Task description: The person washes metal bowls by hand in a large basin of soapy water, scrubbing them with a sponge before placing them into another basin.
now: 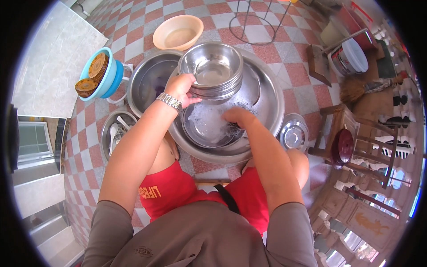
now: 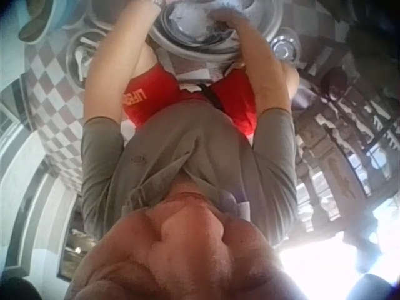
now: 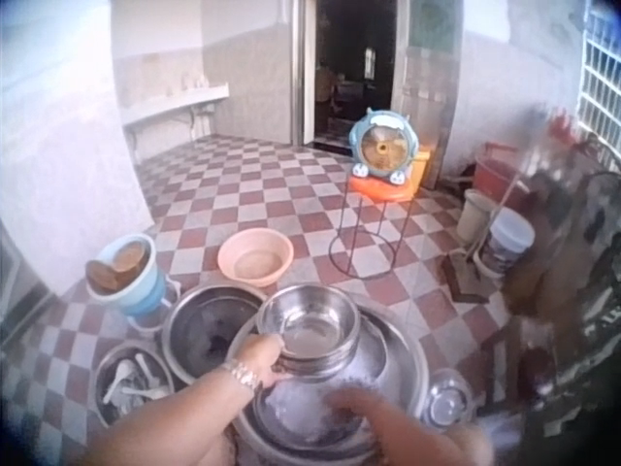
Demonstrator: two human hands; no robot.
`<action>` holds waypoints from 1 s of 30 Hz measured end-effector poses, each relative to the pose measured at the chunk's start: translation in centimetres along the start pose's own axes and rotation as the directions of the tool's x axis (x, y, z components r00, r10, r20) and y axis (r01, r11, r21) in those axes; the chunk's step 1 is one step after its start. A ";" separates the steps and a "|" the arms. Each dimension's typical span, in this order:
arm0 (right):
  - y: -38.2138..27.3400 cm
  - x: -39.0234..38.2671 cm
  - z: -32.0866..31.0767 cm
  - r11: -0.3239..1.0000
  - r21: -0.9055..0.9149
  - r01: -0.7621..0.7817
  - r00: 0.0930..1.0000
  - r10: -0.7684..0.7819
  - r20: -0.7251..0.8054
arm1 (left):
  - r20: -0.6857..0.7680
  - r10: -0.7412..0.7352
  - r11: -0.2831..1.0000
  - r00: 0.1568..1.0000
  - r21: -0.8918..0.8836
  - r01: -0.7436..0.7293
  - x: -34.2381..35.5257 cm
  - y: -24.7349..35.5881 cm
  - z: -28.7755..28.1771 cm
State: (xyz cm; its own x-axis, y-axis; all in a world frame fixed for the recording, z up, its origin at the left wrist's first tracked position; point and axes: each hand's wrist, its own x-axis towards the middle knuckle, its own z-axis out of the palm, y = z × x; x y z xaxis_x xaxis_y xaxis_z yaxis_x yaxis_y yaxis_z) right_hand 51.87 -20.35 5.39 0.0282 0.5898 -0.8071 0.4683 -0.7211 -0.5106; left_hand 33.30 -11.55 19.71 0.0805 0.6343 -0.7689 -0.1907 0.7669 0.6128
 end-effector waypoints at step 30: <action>1.9 -6.3 -1.5 0.691 0.690 -0.217 0.974 0.104 0.202 | 0.091 -0.095 0.992 0.991 0.091 0.087 1.2 0.1 -0.4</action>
State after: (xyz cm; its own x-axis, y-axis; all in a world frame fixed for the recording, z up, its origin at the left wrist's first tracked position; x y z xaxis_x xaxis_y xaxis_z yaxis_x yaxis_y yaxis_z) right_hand 53.93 -24.83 9.95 -0.1025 0.4258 -0.8990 -0.2921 -0.8768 -0.3819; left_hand 32.96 -10.74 18.83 0.1869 0.5649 -0.8037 -0.0934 0.8246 0.5579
